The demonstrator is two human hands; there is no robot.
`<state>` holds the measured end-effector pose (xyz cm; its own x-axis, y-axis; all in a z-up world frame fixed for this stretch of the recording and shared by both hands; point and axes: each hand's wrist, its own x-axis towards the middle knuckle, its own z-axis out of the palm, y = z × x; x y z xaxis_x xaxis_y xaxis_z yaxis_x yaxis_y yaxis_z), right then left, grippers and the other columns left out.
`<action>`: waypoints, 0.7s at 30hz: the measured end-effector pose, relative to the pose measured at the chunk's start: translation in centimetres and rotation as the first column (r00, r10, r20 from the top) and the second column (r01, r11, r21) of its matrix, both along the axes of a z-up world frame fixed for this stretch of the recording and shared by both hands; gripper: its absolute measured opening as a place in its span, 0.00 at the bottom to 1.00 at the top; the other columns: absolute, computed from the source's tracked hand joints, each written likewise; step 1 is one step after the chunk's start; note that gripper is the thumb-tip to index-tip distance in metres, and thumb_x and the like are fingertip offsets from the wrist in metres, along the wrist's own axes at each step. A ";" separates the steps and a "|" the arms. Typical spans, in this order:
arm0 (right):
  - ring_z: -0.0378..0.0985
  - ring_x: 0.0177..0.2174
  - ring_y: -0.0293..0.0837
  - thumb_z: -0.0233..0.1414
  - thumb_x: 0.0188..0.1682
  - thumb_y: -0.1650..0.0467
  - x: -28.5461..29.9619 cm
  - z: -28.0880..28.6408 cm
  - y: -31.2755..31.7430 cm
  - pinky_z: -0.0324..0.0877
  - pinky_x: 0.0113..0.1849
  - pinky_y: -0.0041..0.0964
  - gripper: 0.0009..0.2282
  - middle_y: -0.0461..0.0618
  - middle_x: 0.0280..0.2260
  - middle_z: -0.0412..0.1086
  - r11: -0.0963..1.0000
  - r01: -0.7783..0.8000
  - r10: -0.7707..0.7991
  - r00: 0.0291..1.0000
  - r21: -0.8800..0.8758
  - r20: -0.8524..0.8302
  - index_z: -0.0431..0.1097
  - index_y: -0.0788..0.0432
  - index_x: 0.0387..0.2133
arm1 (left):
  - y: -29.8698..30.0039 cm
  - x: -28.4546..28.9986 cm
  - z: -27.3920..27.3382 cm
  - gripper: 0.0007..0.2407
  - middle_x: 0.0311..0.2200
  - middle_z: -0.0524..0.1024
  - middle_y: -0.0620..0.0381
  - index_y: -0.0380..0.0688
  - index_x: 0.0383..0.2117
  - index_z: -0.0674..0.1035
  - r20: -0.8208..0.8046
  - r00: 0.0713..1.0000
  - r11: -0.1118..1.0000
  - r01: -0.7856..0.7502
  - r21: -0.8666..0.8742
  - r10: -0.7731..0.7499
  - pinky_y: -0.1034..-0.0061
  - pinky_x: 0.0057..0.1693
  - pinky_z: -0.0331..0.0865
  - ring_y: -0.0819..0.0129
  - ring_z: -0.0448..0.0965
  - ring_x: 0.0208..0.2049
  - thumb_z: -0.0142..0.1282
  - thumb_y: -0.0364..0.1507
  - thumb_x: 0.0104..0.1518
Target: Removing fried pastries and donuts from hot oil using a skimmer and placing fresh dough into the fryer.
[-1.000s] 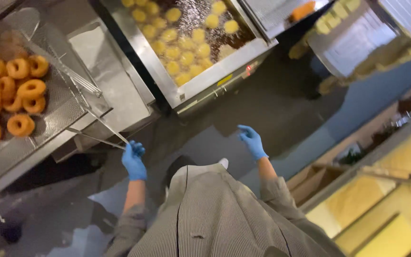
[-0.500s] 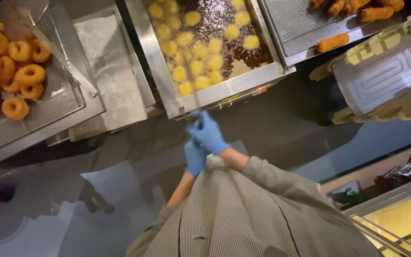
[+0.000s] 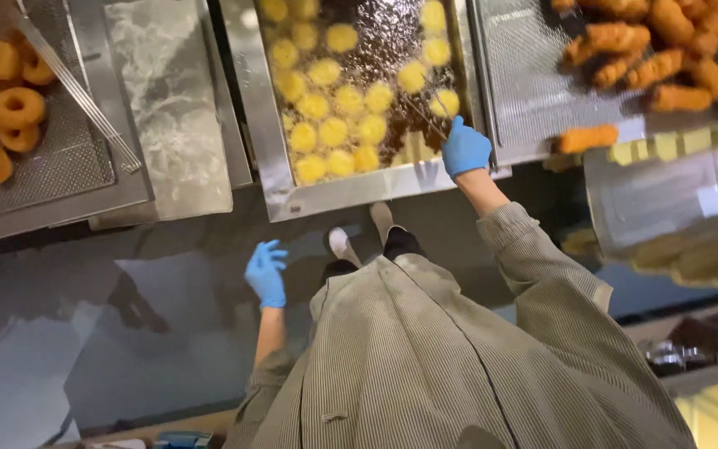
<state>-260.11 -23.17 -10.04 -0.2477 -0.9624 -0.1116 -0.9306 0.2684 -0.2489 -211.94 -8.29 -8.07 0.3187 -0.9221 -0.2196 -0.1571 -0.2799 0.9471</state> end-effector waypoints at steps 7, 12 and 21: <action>0.81 0.32 0.63 0.47 0.58 0.70 -2.3 -9.1 -7.4 0.75 0.33 0.55 0.08 0.63 0.31 0.76 0.997 -0.015 0.019 0.998 0.081 -0.053 0.68 0.63 0.44 | 4.4 2.9 -5.0 0.18 0.27 0.81 0.55 0.36 0.43 0.81 0.098 0.925 0.906 -0.380 0.185 0.367 0.82 0.27 0.62 0.78 0.69 0.18 0.42 0.38 0.71; 0.79 0.35 0.64 0.52 0.54 0.64 -5.3 -5.6 -6.3 0.73 0.37 0.56 0.14 0.67 0.34 0.76 0.975 -0.076 0.048 0.990 0.209 0.133 0.69 0.66 0.42 | 10.5 2.3 -7.6 0.17 0.28 0.80 0.54 0.36 0.43 0.81 0.123 0.865 0.788 -0.495 0.366 0.486 0.80 0.25 0.60 0.77 0.67 0.17 0.42 0.38 0.70; 0.81 0.36 0.63 0.54 0.51 0.58 -10.8 2.8 0.1 0.75 0.40 0.56 0.20 0.64 0.36 0.77 0.943 0.087 -0.196 0.925 0.322 0.326 0.72 0.56 0.51 | 14.8 4.8 -14.2 0.19 0.39 0.83 0.55 0.40 0.49 0.78 -0.024 0.952 0.580 -0.166 0.798 0.306 0.68 0.39 0.72 0.63 0.80 0.30 0.41 0.41 0.67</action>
